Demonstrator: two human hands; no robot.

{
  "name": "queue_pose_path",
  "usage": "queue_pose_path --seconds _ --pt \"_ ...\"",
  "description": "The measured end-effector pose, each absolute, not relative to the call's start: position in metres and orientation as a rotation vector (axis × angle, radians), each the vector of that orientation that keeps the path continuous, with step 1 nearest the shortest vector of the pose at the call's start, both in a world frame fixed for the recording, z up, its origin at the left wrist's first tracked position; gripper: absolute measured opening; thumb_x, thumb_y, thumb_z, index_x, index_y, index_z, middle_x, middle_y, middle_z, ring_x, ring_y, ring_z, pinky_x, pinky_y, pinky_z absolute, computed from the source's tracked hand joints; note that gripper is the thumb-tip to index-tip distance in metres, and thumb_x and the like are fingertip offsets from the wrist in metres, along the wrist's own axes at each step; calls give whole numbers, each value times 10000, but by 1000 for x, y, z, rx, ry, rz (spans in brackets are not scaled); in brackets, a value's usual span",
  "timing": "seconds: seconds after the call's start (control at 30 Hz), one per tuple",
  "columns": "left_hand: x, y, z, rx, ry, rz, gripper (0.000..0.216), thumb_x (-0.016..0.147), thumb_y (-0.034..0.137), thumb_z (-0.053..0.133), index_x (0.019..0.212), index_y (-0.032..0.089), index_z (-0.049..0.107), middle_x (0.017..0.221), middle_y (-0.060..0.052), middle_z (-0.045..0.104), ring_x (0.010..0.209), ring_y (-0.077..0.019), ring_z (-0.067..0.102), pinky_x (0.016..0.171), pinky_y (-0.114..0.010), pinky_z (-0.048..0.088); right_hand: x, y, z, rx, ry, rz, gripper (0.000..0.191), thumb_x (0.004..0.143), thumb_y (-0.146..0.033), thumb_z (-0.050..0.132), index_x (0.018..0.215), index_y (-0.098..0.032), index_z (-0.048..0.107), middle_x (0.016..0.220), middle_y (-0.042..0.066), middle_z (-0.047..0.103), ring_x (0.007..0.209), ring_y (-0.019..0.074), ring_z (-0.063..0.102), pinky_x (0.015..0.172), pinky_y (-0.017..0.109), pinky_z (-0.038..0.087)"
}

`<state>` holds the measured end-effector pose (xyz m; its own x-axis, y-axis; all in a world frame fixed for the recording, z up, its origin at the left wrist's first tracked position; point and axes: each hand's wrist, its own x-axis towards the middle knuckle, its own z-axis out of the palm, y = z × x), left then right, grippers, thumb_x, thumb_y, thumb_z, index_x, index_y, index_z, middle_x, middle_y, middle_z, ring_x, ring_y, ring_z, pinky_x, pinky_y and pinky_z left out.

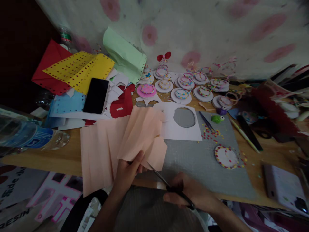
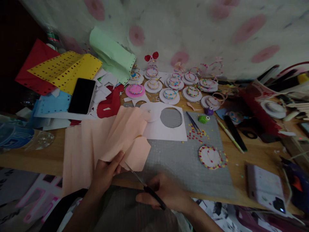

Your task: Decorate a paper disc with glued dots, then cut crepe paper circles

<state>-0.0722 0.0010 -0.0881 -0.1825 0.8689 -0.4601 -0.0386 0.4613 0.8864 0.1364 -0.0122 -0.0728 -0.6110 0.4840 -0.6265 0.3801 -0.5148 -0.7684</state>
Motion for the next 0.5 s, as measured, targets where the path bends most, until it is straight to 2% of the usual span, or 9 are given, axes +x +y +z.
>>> queue_pose_path --seconds 0.33,0.5 --pt "-68 0 -79 815 1563 989 523 773 502 651 380 217 454 327 62 380 339 -94 452 435 -213 443 138 -13 -73 -1314 -1447 2331 528 725 -601 694 498 -164 503 421 -51 426 381 54 339 369 205 196" --pt "-68 1 -73 830 1586 974 531 777 477 652 363 215 446 332 56 392 333 -80 422 413 -202 401 140 -13 -72 -1262 -1458 2335 534 717 -603 701 493 -165 495 418 -58 403 385 51 328 376 207 185"
